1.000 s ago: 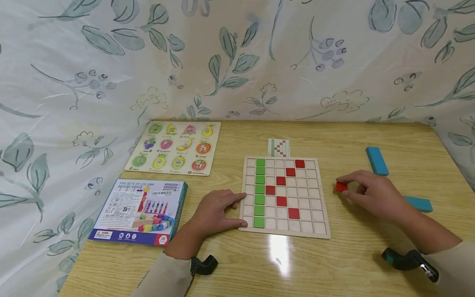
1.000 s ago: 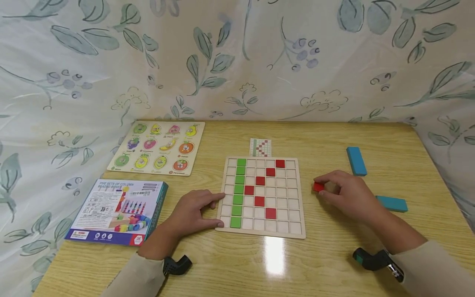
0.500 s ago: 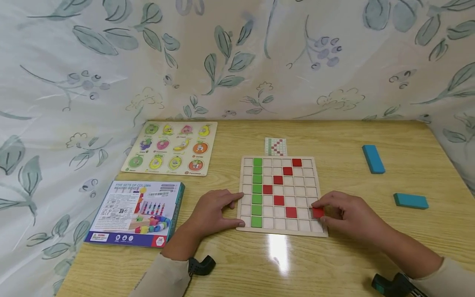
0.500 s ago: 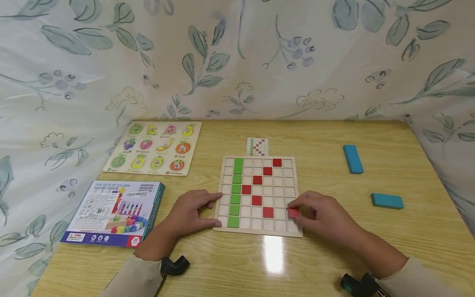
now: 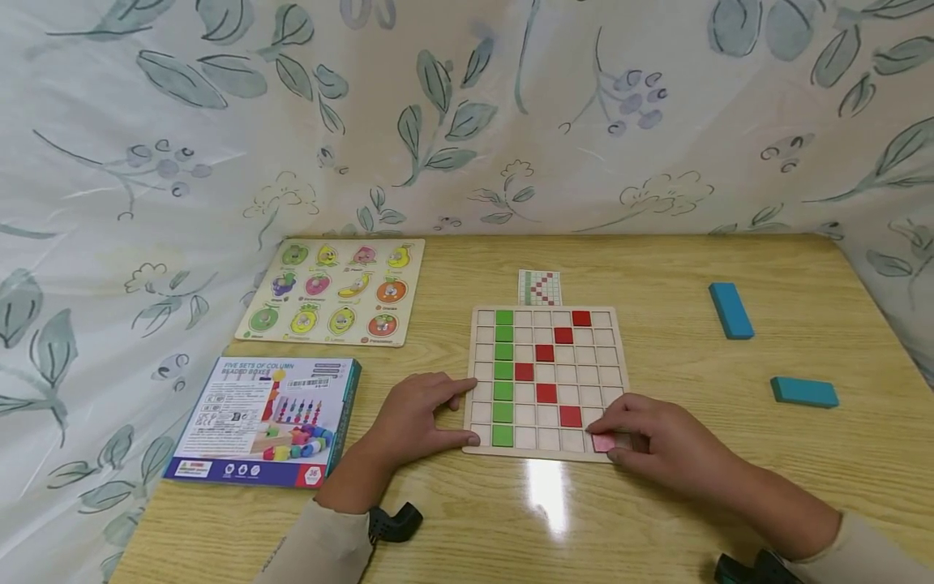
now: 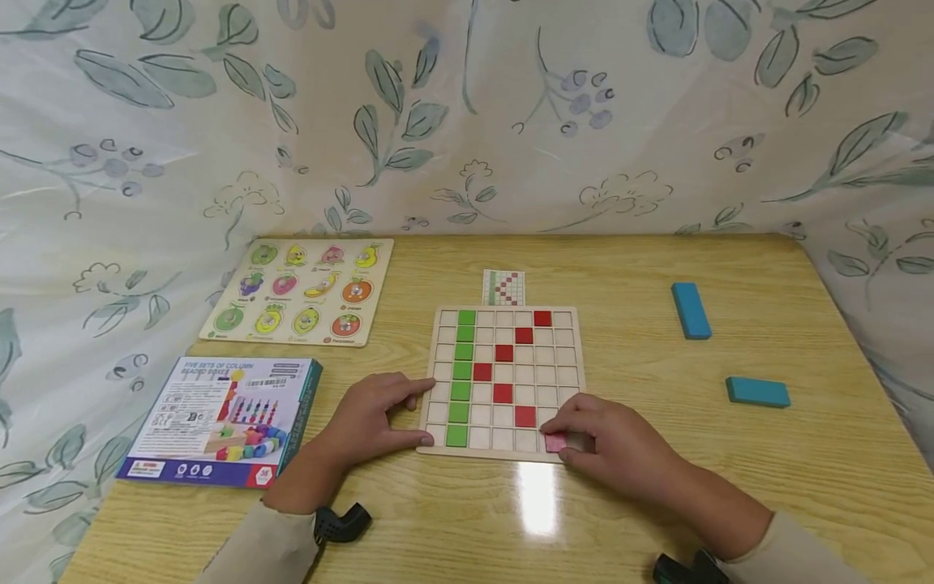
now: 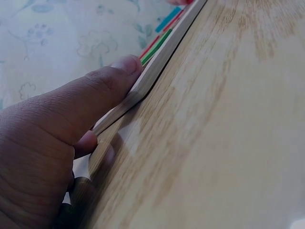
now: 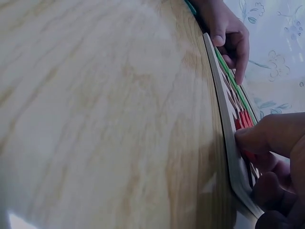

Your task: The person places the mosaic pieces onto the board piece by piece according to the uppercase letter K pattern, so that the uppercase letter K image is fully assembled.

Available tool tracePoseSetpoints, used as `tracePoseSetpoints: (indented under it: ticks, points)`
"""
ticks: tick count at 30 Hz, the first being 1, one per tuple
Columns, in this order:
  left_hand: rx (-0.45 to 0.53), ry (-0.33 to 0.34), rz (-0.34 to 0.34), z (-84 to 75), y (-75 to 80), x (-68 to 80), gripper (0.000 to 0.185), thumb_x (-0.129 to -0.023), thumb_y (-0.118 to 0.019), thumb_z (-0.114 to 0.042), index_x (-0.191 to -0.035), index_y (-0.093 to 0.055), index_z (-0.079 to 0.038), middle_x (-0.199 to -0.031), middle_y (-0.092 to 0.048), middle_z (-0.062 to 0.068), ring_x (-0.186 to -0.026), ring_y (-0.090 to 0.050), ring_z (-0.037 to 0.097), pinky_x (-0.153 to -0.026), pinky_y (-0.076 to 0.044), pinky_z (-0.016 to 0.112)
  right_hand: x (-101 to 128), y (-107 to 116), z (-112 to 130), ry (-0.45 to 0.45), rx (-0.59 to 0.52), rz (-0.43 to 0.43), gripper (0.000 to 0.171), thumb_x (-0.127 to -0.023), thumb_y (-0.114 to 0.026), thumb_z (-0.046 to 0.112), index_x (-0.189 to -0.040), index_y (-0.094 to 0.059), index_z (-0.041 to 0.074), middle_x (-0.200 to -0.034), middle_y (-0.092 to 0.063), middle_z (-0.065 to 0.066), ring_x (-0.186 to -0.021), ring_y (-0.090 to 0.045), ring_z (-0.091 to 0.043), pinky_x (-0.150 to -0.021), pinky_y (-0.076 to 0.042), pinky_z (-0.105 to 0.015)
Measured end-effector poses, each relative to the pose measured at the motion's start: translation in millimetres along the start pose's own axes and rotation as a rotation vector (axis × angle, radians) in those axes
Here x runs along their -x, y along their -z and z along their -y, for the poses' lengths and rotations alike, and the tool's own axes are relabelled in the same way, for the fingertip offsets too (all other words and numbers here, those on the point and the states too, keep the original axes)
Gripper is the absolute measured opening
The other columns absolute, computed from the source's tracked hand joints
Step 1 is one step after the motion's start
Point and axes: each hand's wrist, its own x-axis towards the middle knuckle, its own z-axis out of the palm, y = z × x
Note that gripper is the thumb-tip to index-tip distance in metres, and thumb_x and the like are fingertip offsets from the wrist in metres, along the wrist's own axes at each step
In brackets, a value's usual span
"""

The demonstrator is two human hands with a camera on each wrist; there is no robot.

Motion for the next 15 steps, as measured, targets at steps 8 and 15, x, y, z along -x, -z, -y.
tracePoseSetpoints:
  ticks: [8, 15]
  points:
    - [-0.004, 0.001, 0.005, 0.6, -0.6, -0.1, 0.071, -0.079, -0.093, -0.054, -0.138, -0.073, -0.019, -0.093, -0.057, -0.015, -0.084, -0.05, 0.006, -0.081, -0.047, 0.032, -5.4, 1.3, 6.4, -0.036, -0.005, 0.061, 0.034, -0.087, -0.088, 0.009, -0.116, -0.082, 0.026, -0.109, -0.064, 0.015, -0.072, -0.049, 0.0, -0.061, -0.045, -0.021]
    - [-0.012, -0.004, 0.001, 0.8, -0.7, -0.4, 0.07, -0.079, -0.093, -0.054, -0.136, -0.074, -0.02, -0.092, -0.056, -0.016, -0.083, -0.049, 0.005, -0.08, -0.046, 0.032, -7.2, 1.7, 8.9, -0.096, 0.002, 0.093, 0.032, -0.088, -0.088, 0.013, -0.116, -0.082, 0.027, -0.111, -0.065, 0.013, -0.077, -0.05, -0.003, -0.064, -0.044, -0.022]
